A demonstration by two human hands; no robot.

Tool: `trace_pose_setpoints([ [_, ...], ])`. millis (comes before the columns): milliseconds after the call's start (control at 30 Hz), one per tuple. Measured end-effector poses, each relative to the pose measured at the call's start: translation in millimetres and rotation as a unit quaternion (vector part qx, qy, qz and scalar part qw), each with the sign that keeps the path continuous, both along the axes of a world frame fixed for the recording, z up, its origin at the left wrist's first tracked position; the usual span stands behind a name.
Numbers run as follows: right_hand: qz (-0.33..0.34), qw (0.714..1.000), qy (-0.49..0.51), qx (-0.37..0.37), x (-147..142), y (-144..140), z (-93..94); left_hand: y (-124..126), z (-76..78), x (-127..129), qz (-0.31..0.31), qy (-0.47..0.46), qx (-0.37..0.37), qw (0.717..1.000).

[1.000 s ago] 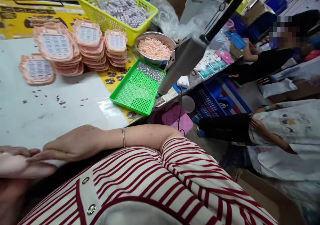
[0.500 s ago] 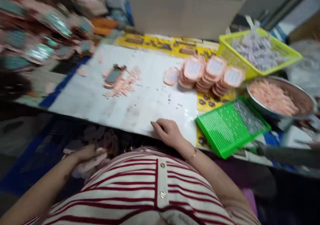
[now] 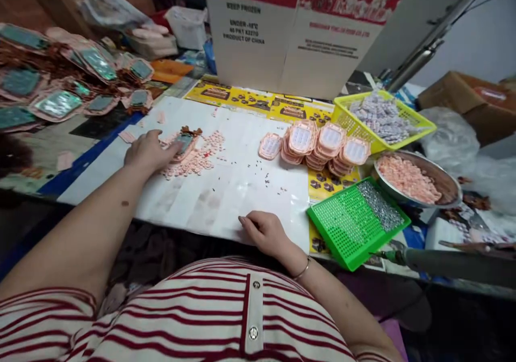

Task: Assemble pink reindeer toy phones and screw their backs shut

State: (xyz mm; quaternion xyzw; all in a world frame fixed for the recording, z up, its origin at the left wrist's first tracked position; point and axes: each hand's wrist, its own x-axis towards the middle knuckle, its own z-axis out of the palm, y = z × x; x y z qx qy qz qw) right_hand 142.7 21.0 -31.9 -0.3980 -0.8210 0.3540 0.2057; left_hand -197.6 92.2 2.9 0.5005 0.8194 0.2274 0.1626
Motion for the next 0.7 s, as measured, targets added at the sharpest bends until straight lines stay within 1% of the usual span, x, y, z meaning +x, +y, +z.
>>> trace_pose_setpoints([
  [67,-0.002,1.000,-0.001,-0.008,-0.5,-1.0,0.5,12.1,2.5,4.5,-0.022,0.055,-0.049,0.997],
  [133,0.000,1.000,-0.004,-0.016,-1.0,-2.4,2.2,17.3,3.4,8.9,-0.046,0.108,-0.088,0.989],
  [167,0.003,1.000,-0.007,-0.019,-1.1,-3.2,3.0,18.8,3.6,10.7,-0.053,0.120,-0.103,0.986],
  [233,0.008,0.999,-0.015,-0.028,-1.4,-4.1,3.9,21.3,3.3,13.1,-0.051,0.109,-0.121,0.985],
  [333,0.014,0.999,-0.018,-0.038,-1.8,-3.3,3.1,25.2,0.2,12.3,-0.042,0.075,-0.103,0.991],
  [433,0.019,0.999,0.004,-0.041,-2.6,-2.9,2.2,28.6,-2.3,9.3,-0.056,0.080,-0.070,0.993],
  [567,0.018,0.998,0.027,-0.045,-3.0,-4.5,1.2,34.5,1.3,10.0,-0.093,0.104,-0.090,0.986],
  [633,0.016,0.998,0.027,-0.050,-3.1,-5.3,0.8,36.1,6.0,12.3,-0.080,0.091,-0.089,0.989],
  [700,0.014,0.998,0.035,-0.059,-2.9,-4.6,0.5,34.3,9.9,16.4,-0.033,0.068,-0.050,0.996],
])
